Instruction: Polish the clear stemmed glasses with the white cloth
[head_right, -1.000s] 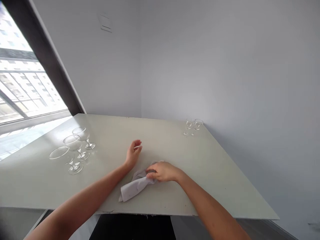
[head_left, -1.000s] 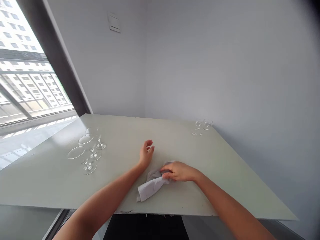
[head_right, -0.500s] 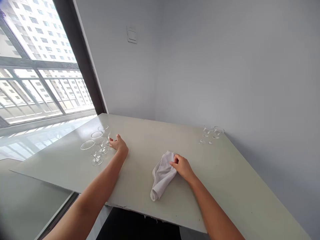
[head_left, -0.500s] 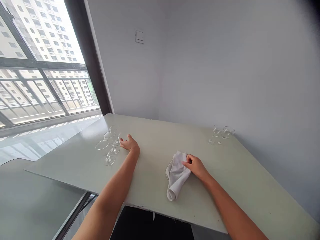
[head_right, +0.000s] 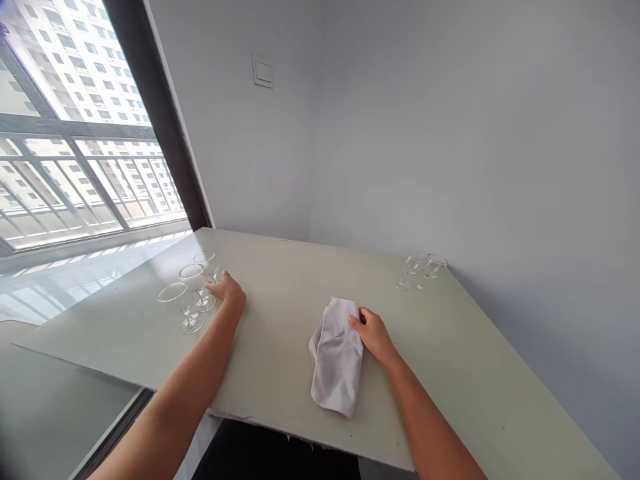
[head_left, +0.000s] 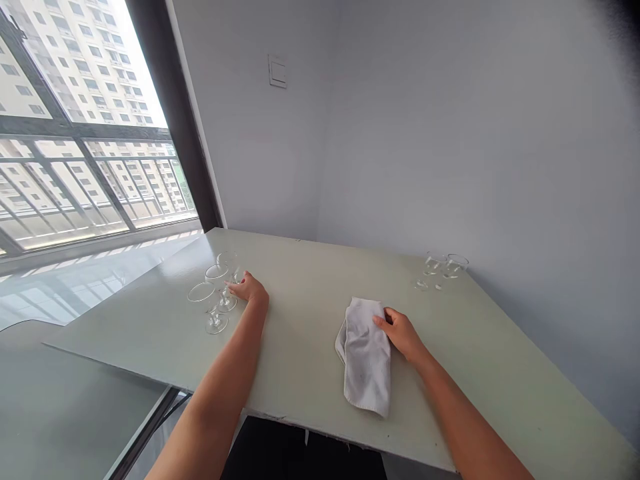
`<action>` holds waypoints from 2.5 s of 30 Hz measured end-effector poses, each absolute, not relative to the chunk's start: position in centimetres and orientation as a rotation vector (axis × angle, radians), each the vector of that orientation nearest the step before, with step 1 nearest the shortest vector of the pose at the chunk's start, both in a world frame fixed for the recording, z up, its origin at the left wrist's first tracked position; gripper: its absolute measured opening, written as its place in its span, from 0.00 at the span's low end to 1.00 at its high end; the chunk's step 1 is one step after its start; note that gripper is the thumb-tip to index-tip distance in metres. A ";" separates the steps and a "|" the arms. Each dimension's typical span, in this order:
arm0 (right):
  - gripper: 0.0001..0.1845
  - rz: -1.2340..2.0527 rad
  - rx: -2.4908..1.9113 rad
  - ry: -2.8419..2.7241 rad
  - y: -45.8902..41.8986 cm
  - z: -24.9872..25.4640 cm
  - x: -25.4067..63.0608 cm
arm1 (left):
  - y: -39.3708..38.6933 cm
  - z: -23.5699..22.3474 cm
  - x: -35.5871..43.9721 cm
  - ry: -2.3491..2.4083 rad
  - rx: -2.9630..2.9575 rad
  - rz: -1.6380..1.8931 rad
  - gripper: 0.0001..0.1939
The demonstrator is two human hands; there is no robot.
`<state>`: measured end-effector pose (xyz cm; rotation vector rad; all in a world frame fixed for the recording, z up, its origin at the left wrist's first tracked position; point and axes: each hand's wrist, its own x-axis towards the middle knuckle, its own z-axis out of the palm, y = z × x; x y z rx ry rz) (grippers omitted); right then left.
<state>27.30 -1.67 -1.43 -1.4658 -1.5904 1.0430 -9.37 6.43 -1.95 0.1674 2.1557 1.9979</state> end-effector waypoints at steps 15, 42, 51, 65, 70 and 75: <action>0.18 1.472 -1.111 -0.870 -2.2 0.5 26.6 | 5.1 -0.7 -5.4 2.006 0.761 1.943 0.26; 0.13 1.195 -1.110 -1.544 -3.3 1.6 19.3 | -0.2 -0.6 3.8 1.674 2.762 1.213 0.21; 0.21 1.597 -0.871 -1.607 -3.3 2.4 20.3 | 0.3 -0.3 3.0 1.403 2.937 1.133 0.22; 0.11 1.645 -0.893 -1.232 -2.6 2.9 21.7 | -1.1 3.0 2.8 1.374 2.897 0.958 0.20; 0.14 1.669 -0.902 -1.795 -2.6 4.2 23.6 | -1.1 3.1 2.0 1.142 2.223 0.520 0.26; 0.13 1.715 -0.909 -1.688 -1.8 3.4 24.2 | -1.4 3.3 2.6 1.191 2.185 0.467 0.26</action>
